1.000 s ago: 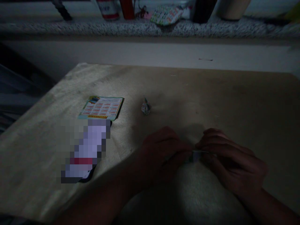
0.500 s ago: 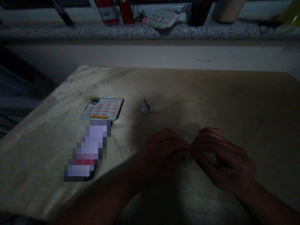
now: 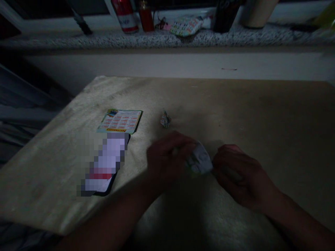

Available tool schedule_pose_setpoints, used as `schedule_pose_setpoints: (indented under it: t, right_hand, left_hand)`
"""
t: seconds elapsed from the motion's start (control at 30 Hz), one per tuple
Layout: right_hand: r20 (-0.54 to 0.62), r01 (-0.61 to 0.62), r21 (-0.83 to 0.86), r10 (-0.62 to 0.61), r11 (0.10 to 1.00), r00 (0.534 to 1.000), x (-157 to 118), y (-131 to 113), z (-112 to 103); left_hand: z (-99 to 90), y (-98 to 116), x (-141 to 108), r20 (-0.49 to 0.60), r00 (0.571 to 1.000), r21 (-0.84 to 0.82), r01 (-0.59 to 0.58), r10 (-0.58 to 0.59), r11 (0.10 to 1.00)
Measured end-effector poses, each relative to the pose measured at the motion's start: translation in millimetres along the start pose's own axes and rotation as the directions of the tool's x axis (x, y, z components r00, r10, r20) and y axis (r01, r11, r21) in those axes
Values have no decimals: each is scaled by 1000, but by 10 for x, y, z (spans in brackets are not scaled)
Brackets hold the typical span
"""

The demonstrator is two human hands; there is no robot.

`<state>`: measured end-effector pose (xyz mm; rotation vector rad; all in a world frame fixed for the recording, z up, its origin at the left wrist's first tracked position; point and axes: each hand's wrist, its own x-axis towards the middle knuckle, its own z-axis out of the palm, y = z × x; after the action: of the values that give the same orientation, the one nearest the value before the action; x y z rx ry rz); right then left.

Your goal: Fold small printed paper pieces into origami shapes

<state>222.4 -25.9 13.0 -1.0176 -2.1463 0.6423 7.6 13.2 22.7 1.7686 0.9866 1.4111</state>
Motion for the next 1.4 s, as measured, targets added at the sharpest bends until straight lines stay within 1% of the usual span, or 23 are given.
schedule_pose_setpoints:
  t: [0.03, 0.07, 0.1, 0.13, 0.2, 0.23, 0.3, 0.4, 0.53, 0.6, 0.67, 0.77, 0.83, 0.93, 1.0, 1.03, 1.1, 1.17, 1.23, 1.27, 1.3, 1.33, 1.4]
  right_hand:
    - [26, 6, 0, -6, 1000, 1000, 2, 12, -4]
    - [31, 7, 3, -7, 1000, 999, 4, 22, -10]
    - [11, -14, 13, 13, 1000, 1000, 4, 30, -19]
    - [-57, -46, 38, 48, 998, 997, 2, 36, -28]
    - [-148, -120, 88, 132, 989, 980, -8, 39, -38]
    - [-166, -149, 117, 168, 982, 972, -16, 37, -34]
    - [-152, -181, 176, 209, 968, 966, -34, 26, -5]
    - [-163, -192, 215, 229, 958, 960, -45, -9, 59]
    - [-179, -203, 207, 241, 957, 954, -18, -60, 77]
    - [-168, -201, 191, 234, 961, 958, -7, -73, 55]
    - [-159, -224, 192, 256, 955, 954, -5, -76, 34]
    - [-128, -295, 237, 331, 926, 935, -8, -74, 21]
    - [-82, -343, 303, 382, 889, 920, -8, -71, 23]
    - [12, -431, 443, 475, 786, 880, -7, -57, 28]
    - [72, -480, 539, 530, 692, 845, -11, -37, 27]
    - [108, -497, 588, 547, 638, 830, -16, -24, 25]
    - [173, -505, 692, 560, 516, 810, -30, 6, 19]
    - [212, -480, 784, 558, 394, 803, -47, 36, 11]
    - [198, -431, 846, 566, 313, 800, -57, 59, 5]
    - [185, -411, 864, 577, 289, 795, -59, 68, 2]
    - [177, -398, 877, 589, 268, 789, -60, 77, 0]
    - [179, -392, 886, 598, 247, 781, -60, 87, 0]
    - [209, -400, 893, 595, 208, 776, -63, 111, 3]
  left_hand:
    - [-18, -1, 20, -81, 994, 11, 77, -76, 997]
    - [-25, -6, 33, -86, 990, 12, 117, -115, 993]
    - [-20, -15, 38, -61, 991, 0, 122, -121, 993]
    - [-2, -27, 33, -15, 990, -26, 142, -143, 990]
    - [62, -50, 3, 82, 974, -122, 222, -213, 967]
    - [98, -60, -17, 102, 965, -159, 254, -240, 954]
    - [161, -72, -58, 133, 955, -194, 288, -265, 938]
    - [194, -76, -97, 149, 964, -156, 241, -219, 958]
    - [154, -63, -103, 133, 989, -36, 72, -67, 997]
    - [132, -52, -94, 123, 992, -5, 19, -18, 1000]
    - [124, -45, -84, 127, 992, 4, 22, -23, 1000]
    - [132, -54, -69, 146, 981, -29, 129, -124, 991]
    - [138, -78, -61, 189, 950, -99, 270, -248, 958]
    - [129, -124, -48, 301, 850, -223, 503, -432, 835]
    - [111, -141, -40, 373, 794, -293, 592, -481, 751]
    - [101, -144, -36, 398, 779, -319, 613, -485, 723]
    - [82, -142, -28, 446, 766, -353, 625, -463, 696]
    - [63, -144, -20, 477, 773, -360, 605, -417, 710]
    - [44, -156, -12, 483, 813, -342, 517, -325, 785]
    - [35, -164, -8, 467, 849, -323, 425, -249, 846]
    - [27, -171, -3, 447, 882, -281, 300, -153, 911]
    - [20, -175, 2, 428, 902, -231, 160, -47, 960]
    - [13, -171, 13, 374, 919, -127, -84, 126, 988]
